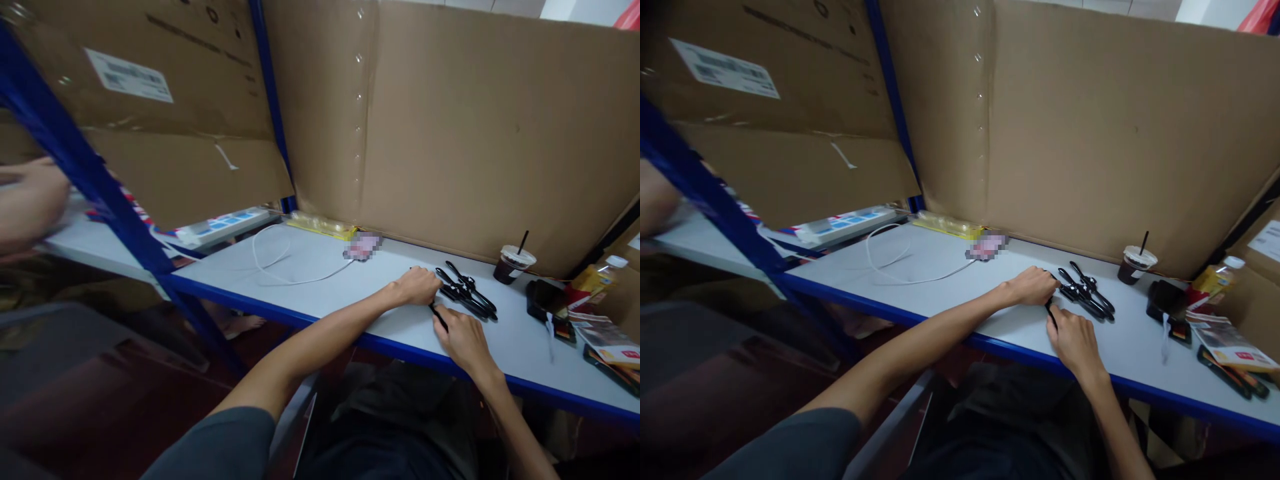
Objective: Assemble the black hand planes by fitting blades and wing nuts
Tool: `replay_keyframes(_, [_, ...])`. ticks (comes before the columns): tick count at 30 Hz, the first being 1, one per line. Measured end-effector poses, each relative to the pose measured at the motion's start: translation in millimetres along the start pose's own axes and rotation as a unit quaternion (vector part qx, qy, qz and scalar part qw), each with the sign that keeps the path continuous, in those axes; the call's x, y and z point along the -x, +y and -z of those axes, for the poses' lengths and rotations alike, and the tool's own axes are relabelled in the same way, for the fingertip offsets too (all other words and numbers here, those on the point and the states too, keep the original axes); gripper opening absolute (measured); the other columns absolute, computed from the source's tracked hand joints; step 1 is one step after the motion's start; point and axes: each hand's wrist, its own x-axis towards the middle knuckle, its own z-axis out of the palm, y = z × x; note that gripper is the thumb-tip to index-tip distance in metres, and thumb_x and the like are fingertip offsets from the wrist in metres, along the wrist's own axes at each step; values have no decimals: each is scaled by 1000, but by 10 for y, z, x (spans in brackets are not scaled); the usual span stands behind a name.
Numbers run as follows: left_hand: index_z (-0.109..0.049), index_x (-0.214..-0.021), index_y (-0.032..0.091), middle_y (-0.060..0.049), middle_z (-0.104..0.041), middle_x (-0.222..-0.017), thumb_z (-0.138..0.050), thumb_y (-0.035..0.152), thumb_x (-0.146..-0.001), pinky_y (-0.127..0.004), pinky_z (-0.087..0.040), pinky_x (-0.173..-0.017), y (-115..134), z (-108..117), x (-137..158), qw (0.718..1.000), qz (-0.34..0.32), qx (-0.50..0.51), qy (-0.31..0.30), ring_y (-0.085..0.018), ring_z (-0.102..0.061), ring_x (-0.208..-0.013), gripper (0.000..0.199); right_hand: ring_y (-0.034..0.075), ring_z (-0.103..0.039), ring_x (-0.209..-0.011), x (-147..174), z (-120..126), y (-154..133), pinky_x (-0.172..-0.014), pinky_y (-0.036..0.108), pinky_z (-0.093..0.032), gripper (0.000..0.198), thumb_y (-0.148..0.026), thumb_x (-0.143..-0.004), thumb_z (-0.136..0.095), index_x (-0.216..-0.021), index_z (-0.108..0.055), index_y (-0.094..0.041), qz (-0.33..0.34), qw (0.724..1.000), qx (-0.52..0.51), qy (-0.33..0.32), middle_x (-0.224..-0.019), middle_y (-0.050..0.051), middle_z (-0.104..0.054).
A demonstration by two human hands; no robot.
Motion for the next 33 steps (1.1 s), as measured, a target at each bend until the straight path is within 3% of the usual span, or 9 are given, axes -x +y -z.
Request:
replay_keyframes(6, [-75,-98,11,-21,-75,-101,-53,21,-89,-37,-56,-78,-85,72,12,997,52,41,-48,-32,-74,-94,26,22,-73,-82,-1,16,-37,-66,27,-41,30,-33,-103,-43,-121,-66,-26,-18,999,30,-9,-93,6,-77])
replay_keyframes(11, [-75,-95,13,-19,-76,-99,-54,18,-87,-35,-55,-75,-106,161,55,996,3,58,-72,-30,-74,-91,23,22,-73,-78,-7,0,-33,-65,27,-41,31,-33,-103,-44,-123,-66,-26,-32,998,48,-7,-88,6,-77])
replay_keyframes(18, [-73,-98,14,-17,-75,-96,-53,17,-89,-36,-55,-75,-27,70,26,999,-45,23,-18,-29,-74,-88,22,24,-73,-79,4,-5,-22,-63,28,-41,30,-33,-103,-43,-121,-66,-25,-12,999,45,-5,-91,6,-77])
replay_keyframes(25, [-74,-94,12,-19,-75,-91,-57,13,-84,-38,-55,-75,14,36,-52,1000,-3,18,-8,-33,-74,-91,19,24,-73,-80,-8,14,-46,-65,28,-42,32,-31,-104,-40,-120,-66,-24,-19,999,43,-11,-89,7,-77])
replay_keyframes(33, [-72,-102,12,-20,-75,-97,-51,18,-91,-37,-54,-77,-49,-5,-55,1000,26,15,-4,-32,-73,-93,24,24,-73,-79,-3,10,-56,-65,28,-42,32,-34,-104,-41,-124,-65,-26,-33,998,57,-9,-88,7,-77])
